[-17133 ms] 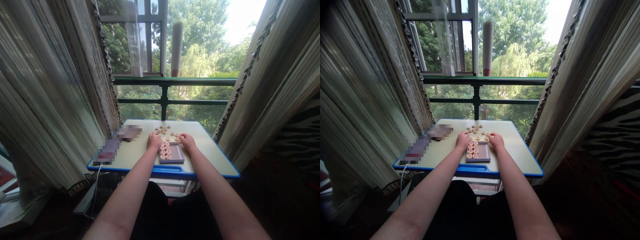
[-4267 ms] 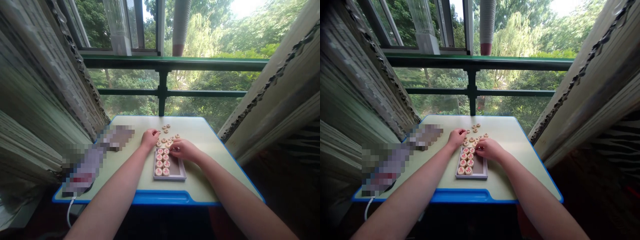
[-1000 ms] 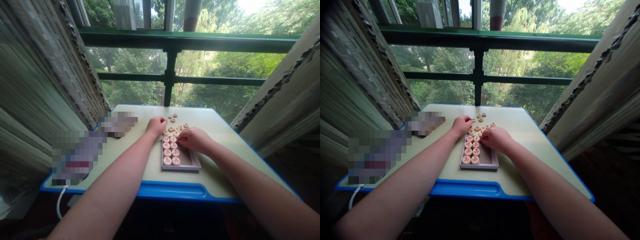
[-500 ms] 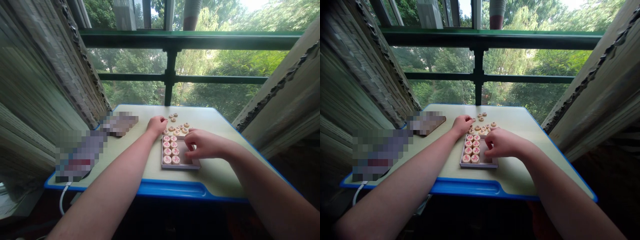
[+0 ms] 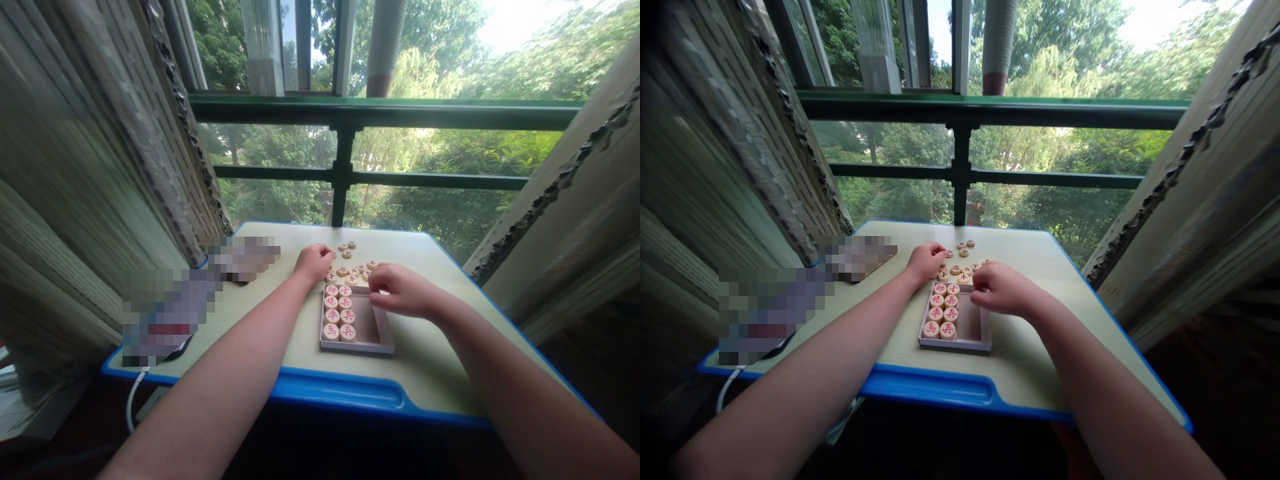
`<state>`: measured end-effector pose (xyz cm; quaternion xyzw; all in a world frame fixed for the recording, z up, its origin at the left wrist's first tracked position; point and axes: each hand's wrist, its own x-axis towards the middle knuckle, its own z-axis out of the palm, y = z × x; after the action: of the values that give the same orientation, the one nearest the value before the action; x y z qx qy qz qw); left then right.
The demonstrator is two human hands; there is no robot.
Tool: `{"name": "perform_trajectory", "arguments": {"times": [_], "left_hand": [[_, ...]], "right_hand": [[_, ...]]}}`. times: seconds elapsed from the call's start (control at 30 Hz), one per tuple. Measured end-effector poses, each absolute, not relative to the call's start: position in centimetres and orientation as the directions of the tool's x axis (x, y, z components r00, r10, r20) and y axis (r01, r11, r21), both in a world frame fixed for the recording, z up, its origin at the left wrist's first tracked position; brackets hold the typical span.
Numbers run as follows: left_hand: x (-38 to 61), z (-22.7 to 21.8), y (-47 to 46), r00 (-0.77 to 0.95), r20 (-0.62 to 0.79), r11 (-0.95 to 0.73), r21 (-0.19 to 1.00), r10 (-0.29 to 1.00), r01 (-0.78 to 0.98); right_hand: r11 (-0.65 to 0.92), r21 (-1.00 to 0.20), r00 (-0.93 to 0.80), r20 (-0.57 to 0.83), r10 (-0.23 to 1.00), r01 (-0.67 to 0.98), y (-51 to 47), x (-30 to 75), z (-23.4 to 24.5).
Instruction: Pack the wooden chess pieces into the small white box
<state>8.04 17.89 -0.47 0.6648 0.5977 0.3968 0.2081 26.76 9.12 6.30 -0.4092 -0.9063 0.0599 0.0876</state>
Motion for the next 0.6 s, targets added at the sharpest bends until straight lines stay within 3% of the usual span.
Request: {"name": "perform_trajectory", "arguments": {"times": [0.1, 0.2, 0.37, 0.6], "left_hand": [[7.8, -0.2, 17.8, -0.018, 0.346, -0.264, 0.747, 0.938, 0.610], [7.5, 0.0, 17.9, -0.034, 0.437, -0.293, 0.658, 0.899, 0.694], [7.2, -0.2, 17.9, 0.049, 0.276, -0.217, 0.623, 0.960, 0.752], [7.2, 0.3, 17.6, 0.023, 0.262, -0.197, 0.664, 0.965, 0.721]], "right_hand": [[0.515, -0.178, -0.412, 0.411, 0.813, 0.838, 11.3, 28.1, 5.0], [0.489, -0.233, -0.335, 0.485, 0.808, 0.840, 12.9, 29.0, 3.5], [0.390, -0.289, -0.251, 0.417, 0.873, 0.874, 14.2, 29.6, 1.9], [0.346, -0.364, -0.271, 0.241, 0.932, 0.865, 15.3, 29.6, 0.7]]}}
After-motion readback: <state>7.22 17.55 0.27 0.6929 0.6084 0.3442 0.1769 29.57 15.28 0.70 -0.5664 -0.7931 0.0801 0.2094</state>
